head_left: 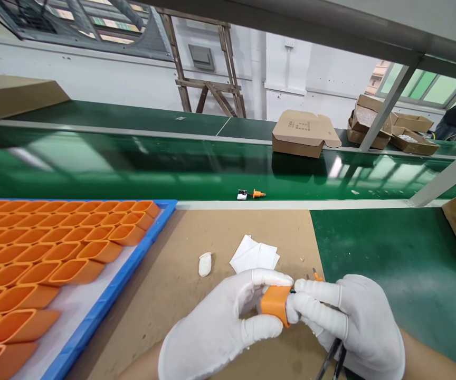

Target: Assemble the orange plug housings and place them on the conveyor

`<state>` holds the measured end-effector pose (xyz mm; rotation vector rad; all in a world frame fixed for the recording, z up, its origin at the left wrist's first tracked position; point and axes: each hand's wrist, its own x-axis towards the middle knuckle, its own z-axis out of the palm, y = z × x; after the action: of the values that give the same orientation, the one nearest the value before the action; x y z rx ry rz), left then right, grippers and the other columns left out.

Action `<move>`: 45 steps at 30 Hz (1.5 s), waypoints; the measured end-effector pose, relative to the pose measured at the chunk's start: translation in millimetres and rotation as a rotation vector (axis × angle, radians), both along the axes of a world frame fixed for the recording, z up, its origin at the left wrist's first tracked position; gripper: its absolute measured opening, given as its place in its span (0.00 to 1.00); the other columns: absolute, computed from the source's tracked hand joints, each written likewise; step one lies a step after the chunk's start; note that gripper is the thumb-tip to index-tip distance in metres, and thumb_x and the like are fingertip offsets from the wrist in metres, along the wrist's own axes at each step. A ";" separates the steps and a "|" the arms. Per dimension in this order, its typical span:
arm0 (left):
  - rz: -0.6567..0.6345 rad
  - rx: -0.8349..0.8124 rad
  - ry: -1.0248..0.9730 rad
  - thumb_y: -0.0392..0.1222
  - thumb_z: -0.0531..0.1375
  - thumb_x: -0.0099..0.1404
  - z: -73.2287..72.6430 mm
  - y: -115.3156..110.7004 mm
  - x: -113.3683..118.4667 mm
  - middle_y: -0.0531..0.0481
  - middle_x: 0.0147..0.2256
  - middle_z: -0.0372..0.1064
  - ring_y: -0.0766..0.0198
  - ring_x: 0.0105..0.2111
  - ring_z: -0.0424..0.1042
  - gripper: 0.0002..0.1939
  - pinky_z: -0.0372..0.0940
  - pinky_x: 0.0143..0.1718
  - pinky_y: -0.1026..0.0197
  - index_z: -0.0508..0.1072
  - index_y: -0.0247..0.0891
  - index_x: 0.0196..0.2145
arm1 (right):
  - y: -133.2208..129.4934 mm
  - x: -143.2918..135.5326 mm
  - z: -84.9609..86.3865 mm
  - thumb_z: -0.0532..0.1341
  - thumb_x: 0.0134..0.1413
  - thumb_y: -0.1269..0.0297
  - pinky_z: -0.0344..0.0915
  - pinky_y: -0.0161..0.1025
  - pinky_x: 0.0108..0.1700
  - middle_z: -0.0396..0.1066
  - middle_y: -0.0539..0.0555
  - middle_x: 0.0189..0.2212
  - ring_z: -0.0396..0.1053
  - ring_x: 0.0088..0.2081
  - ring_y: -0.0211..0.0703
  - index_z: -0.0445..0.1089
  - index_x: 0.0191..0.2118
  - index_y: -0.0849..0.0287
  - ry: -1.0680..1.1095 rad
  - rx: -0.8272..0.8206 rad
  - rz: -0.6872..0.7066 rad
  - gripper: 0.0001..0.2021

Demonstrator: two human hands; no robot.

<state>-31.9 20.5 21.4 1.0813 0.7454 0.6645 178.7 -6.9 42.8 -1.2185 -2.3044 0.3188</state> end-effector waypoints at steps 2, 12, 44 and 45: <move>-0.005 -0.008 0.014 0.42 0.70 0.52 0.5 0.9 2.0 0.50 0.41 0.76 0.56 0.43 0.74 0.17 0.65 0.48 0.53 0.75 0.43 0.41 | 1.0 -1.5 -1.9 0.52 0.66 0.65 0.44 0.39 0.19 0.73 0.43 0.21 0.50 0.14 0.34 0.75 0.30 0.48 -0.075 0.011 -0.037 0.17; 0.124 0.096 0.157 0.51 0.67 0.56 -3.9 4.9 13.3 0.46 0.37 0.74 0.61 0.31 0.70 0.20 0.65 0.35 0.57 0.76 0.36 0.42 | -14.3 -12.1 -37.1 0.55 0.53 0.77 0.69 0.36 0.24 0.78 0.55 0.41 0.70 0.21 0.42 0.57 0.65 0.49 0.049 0.063 -0.151 0.34; 0.336 0.136 0.334 0.41 0.72 0.46 -14.5 -12.3 30.1 0.46 0.49 0.74 0.46 0.50 0.70 0.30 0.64 0.53 0.47 0.76 0.44 0.49 | 23.9 -17.8 -28.0 0.70 0.38 0.49 0.56 0.30 0.21 0.69 0.48 0.22 0.60 0.20 0.31 0.69 0.30 0.61 1.005 -1.058 -0.305 0.20; 0.363 0.219 0.401 0.42 0.73 0.44 -15.7 -13.6 29.7 0.47 0.49 0.74 0.46 0.50 0.70 0.31 0.64 0.52 0.48 0.77 0.47 0.48 | 23.8 -19.1 -27.4 0.70 0.39 0.46 0.50 0.29 0.19 0.66 0.46 0.19 0.55 0.17 0.28 0.67 0.29 0.61 0.997 -1.132 -0.296 0.22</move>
<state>-2.1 6.9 5.8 1.3129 1.2566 0.8625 159.7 16.9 15.3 -1.3296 -0.9705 1.7773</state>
